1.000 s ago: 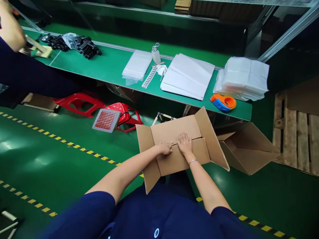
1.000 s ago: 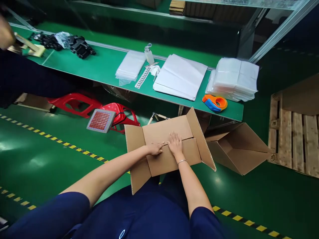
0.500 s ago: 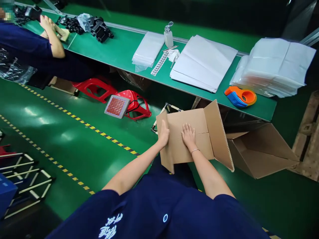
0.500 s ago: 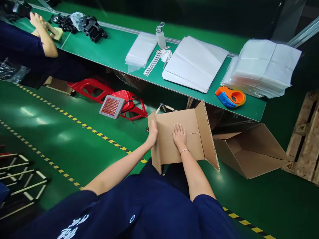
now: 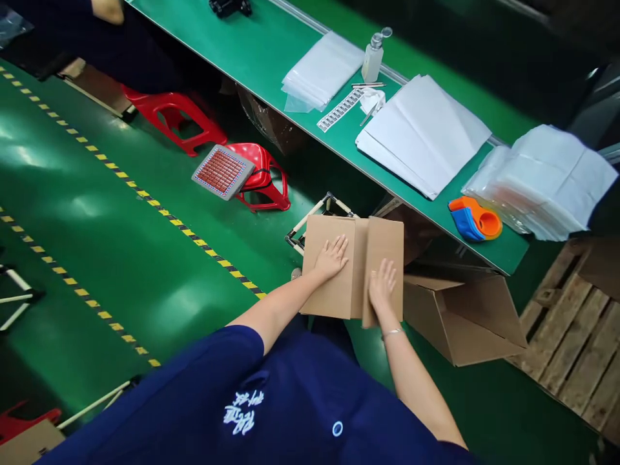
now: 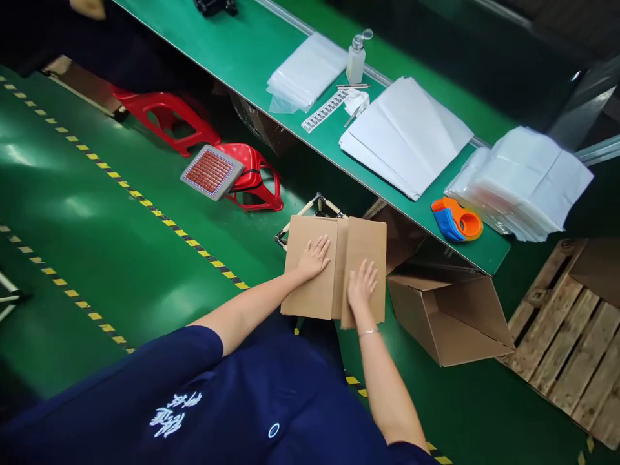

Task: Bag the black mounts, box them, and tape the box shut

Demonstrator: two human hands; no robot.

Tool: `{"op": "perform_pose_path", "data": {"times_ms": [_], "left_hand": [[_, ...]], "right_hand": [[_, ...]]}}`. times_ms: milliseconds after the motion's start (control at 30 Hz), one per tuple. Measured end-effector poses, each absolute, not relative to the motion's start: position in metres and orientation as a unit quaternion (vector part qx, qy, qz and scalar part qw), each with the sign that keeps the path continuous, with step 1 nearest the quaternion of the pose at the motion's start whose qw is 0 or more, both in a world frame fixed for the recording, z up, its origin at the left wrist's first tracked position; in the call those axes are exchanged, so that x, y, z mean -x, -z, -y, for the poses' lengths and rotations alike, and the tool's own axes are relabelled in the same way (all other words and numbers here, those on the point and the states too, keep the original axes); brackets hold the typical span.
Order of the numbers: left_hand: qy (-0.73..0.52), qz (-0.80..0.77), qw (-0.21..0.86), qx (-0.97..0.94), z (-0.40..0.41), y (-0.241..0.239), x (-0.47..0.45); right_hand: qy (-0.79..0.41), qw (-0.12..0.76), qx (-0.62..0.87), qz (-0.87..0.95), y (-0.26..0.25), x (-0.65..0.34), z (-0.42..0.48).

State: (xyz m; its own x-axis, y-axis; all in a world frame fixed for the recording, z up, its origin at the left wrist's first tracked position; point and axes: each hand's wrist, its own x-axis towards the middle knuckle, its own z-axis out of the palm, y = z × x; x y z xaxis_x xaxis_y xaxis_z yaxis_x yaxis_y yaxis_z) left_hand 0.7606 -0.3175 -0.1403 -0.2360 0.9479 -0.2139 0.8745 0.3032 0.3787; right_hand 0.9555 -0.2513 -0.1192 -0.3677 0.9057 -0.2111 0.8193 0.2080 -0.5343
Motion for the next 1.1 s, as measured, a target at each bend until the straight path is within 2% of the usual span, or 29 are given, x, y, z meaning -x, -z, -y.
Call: {"op": "perform_pose_path", "data": {"times_ms": [100, 233, 433, 567, 667, 800, 933, 1000, 1100], "left_hand": [[-0.083, -0.781, 0.195, -0.587, 0.317, 0.141, -0.761], [-0.086, -0.776, 0.191, -0.595, 0.318, 0.141, -0.762], [-0.126, -0.777, 0.194, -0.585, 0.314, 0.140, -0.764], [-0.172, -0.770, 0.186, -0.585, 0.310, 0.145, -0.761], [-0.206, -0.772, 0.171, -0.577, 0.309, 0.143, -0.763], [-0.291, -0.737, 0.127, -0.596, 0.322, 0.111, -0.787], [-0.304, -0.587, 0.095, -0.744, 0.359, 0.064, -0.803], [-0.294, -0.591, 0.099, -0.745, 0.389, 0.049, -0.790], [-0.334, -0.701, 0.094, -0.623, 0.444, 0.043, -0.745]], "right_hand": [[-0.256, 0.053, 0.567, 0.781, 0.147, -0.919, 0.280], [-0.192, 0.010, 0.560, 0.806, 0.159, -0.920, 0.282], [-0.174, 0.041, 0.556, 0.812, 0.165, -0.930, 0.270], [-0.158, 0.030, 0.535, 0.829, 0.165, -0.930, 0.264], [-0.150, 0.000, 0.493, 0.857, 0.146, -0.934, 0.253], [-0.118, -0.037, 0.419, 0.900, 0.075, -0.944, 0.242], [-0.013, 0.048, 0.349, 0.936, 0.002, -0.935, 0.254], [-0.030, 0.029, 0.345, 0.937, -0.007, -0.918, 0.264], [-0.133, -0.085, 0.345, 0.925, 0.021, -0.884, 0.275]]}}
